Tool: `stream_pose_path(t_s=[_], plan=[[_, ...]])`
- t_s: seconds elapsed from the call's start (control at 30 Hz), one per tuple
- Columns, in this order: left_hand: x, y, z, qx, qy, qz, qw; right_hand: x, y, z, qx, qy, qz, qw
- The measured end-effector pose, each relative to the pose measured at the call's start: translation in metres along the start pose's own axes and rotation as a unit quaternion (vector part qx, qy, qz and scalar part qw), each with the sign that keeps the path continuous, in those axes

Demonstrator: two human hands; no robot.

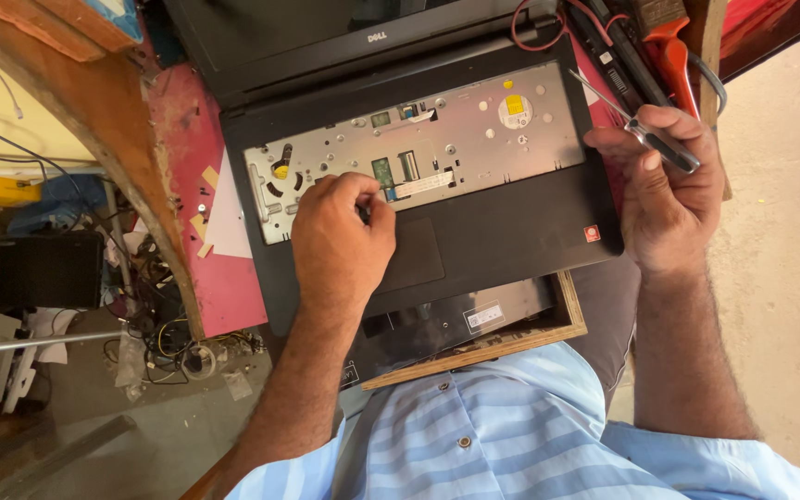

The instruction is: The person unscrews several screws from the internal panel of a laptop using a screwdriver, then lifts the panel to access the components underneath, and uses a tool to manipulate a connector.

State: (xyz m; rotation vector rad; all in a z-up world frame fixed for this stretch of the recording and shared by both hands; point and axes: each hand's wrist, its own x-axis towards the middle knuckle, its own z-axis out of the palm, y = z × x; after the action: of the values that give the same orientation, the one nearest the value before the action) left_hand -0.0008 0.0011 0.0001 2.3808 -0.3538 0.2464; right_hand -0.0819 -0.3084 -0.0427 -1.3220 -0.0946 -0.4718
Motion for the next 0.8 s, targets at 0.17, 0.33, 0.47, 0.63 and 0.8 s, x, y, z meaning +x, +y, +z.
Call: stream_pose_path(t_s=[0.17, 0.33, 0.47, 0.63, 0.8], plan=[[-0.011, 0.001, -0.006, 0.003, 0.029, 0.054, 0.998, -0.002, 0.004, -0.002, 0.008, 0.007, -0.003, 1.000], [-0.020, 0.005, -0.015, -0.030, 0.034, 0.073, 0.996, -0.008, -0.001, 0.002, -0.149, 0.056, -0.066, 0.985], [-0.032, 0.008, -0.033, -0.039, 0.073, 0.107, 0.991, -0.007, -0.040, 0.024, -0.372, 0.049, -0.233, 0.897], [-0.055, 0.000, -0.058, -0.024, 0.145, 0.122, 0.982, 0.012, -0.097, 0.074, -0.423, -0.089, -0.065, 0.899], [-0.075, -0.032, -0.079, 0.018, 0.193, 0.105, 0.975, 0.052, -0.058, 0.134, -0.485, -0.306, -0.105, 0.813]])
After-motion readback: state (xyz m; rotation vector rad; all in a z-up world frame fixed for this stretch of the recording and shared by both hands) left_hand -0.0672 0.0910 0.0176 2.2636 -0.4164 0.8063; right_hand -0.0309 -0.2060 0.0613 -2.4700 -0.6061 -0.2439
